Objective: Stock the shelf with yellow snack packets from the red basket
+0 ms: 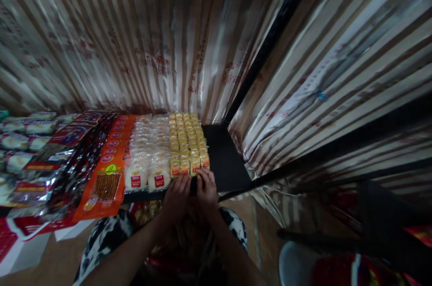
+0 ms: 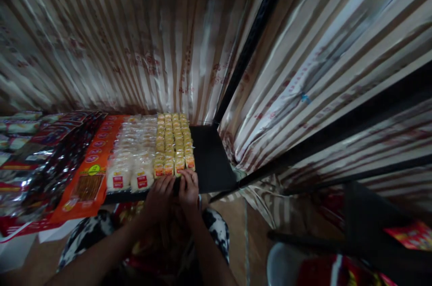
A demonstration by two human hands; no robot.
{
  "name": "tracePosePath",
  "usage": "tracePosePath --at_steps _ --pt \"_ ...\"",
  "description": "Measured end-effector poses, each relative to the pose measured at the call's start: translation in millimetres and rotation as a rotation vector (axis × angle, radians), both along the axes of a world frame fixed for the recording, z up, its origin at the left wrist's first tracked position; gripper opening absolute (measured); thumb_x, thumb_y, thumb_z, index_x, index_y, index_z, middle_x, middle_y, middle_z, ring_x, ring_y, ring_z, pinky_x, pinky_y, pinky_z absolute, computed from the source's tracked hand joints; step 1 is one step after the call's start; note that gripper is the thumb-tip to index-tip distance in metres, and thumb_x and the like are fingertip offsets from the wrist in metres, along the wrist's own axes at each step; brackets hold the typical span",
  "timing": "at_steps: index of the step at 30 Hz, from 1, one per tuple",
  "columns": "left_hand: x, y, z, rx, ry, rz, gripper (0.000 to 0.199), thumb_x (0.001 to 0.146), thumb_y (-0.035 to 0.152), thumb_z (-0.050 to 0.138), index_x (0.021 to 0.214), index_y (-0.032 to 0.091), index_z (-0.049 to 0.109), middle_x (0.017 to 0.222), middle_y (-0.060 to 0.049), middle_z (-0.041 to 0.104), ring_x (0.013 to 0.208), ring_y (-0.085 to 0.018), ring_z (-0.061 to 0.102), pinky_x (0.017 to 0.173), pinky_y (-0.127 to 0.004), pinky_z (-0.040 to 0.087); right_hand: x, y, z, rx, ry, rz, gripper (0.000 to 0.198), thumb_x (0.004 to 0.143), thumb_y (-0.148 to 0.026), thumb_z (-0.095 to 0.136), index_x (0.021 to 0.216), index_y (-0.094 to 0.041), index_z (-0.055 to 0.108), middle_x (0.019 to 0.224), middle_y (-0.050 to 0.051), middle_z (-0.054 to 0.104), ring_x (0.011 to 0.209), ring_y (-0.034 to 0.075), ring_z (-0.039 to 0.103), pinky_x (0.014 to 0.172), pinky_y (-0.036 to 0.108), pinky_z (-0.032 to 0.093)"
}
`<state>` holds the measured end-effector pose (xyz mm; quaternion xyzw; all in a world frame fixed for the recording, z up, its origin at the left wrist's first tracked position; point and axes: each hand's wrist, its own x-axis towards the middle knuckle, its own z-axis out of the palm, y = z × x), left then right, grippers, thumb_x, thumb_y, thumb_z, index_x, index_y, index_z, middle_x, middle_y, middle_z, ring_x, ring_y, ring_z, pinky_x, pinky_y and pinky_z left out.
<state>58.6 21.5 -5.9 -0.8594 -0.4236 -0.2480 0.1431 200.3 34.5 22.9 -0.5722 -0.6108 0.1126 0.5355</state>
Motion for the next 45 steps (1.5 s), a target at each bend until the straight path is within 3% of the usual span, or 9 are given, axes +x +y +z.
tracePosePath --at_steps 10,20,24,28,32,36,40,45 --pt "8 9 16.7 -0.058 0.142 0.035 0.047 0.084 0.030 0.046 0.130 0.022 0.049 0.135 -0.005 0.051 0.113 -0.023 0.048 0.094 -0.037 0.037 5 -1 2 -0.021 0.048 0.042 0.028 0.088 -0.024 0.040 0.099 -0.021 0.066 0.099 0.009 0.064 0.099 0.020 0.059 0.090 0.038 0.049" --pt "16 11 22.0 -0.076 0.109 0.094 0.043 0.086 0.031 0.044 0.128 0.023 0.052 0.135 -0.004 0.052 0.112 -0.024 0.048 0.095 -0.040 0.035 11 6 2 -0.074 0.055 0.104 0.031 0.086 -0.021 0.039 0.098 -0.022 0.068 0.102 0.008 0.065 0.100 0.019 0.059 0.091 0.038 0.049" --pt "18 12 20.9 -0.037 0.081 0.109 0.040 0.088 0.033 0.043 0.125 0.023 0.055 0.132 -0.001 0.055 0.110 -0.022 0.050 0.094 -0.038 0.036 18 7 8 -0.071 0.070 0.024 0.025 0.087 -0.027 0.043 0.094 -0.020 0.066 0.099 0.009 0.064 0.099 0.020 0.057 0.092 0.038 0.045" --pt "18 12 17.5 -0.001 0.053 0.107 0.040 0.088 0.033 0.043 0.125 0.023 0.055 0.135 0.000 0.052 0.113 -0.023 0.048 0.098 -0.039 0.034 32 28 9 -0.172 0.303 -0.148 0.038 0.089 -0.042 0.040 0.111 -0.018 0.059 0.113 0.011 0.061 0.106 0.021 0.056 0.092 0.038 0.044" --pt "18 11 15.2 0.059 0.010 0.085 0.042 0.087 0.031 0.046 0.127 0.022 0.053 0.136 0.000 0.051 0.118 -0.022 0.044 0.103 -0.039 0.030 44 67 5 -0.261 0.550 -0.117 0.058 0.090 -0.053 0.029 0.129 -0.015 0.047 0.130 0.014 0.053 0.118 0.021 0.052 0.097 0.038 0.042" --pt "18 11 15.4 0.062 -0.015 0.090 0.041 0.086 0.033 0.047 0.125 0.023 0.055 0.135 0.001 0.052 0.117 -0.022 0.043 0.102 -0.039 0.030 43 90 0 -0.284 0.534 -0.128 0.064 0.089 -0.058 0.025 0.135 -0.015 0.041 0.141 0.011 0.043 0.129 0.019 0.042 0.104 0.037 0.036" --pt "17 11 17.0 0.031 0.014 0.086 0.043 0.086 0.034 0.045 0.127 0.025 0.053 0.137 0.000 0.050 0.118 -0.023 0.042 0.101 -0.040 0.031 34 78 -8 -0.283 0.489 -0.189 0.059 0.091 -0.053 0.025 0.134 -0.017 0.043 0.136 0.011 0.049 0.125 0.020 0.046 0.103 0.038 0.039" --pt "17 10 19.2 0.025 0.016 0.082 0.045 0.086 0.032 0.044 0.130 0.025 0.049 0.139 -0.001 0.047 0.118 -0.022 0.043 0.101 -0.039 0.032 34 32 -14 -0.303 0.265 -0.197 0.054 0.084 -0.048 0.049 0.128 -0.017 0.049 0.113 0.013 0.063 0.099 0.022 0.061 0.083 0.036 0.051"
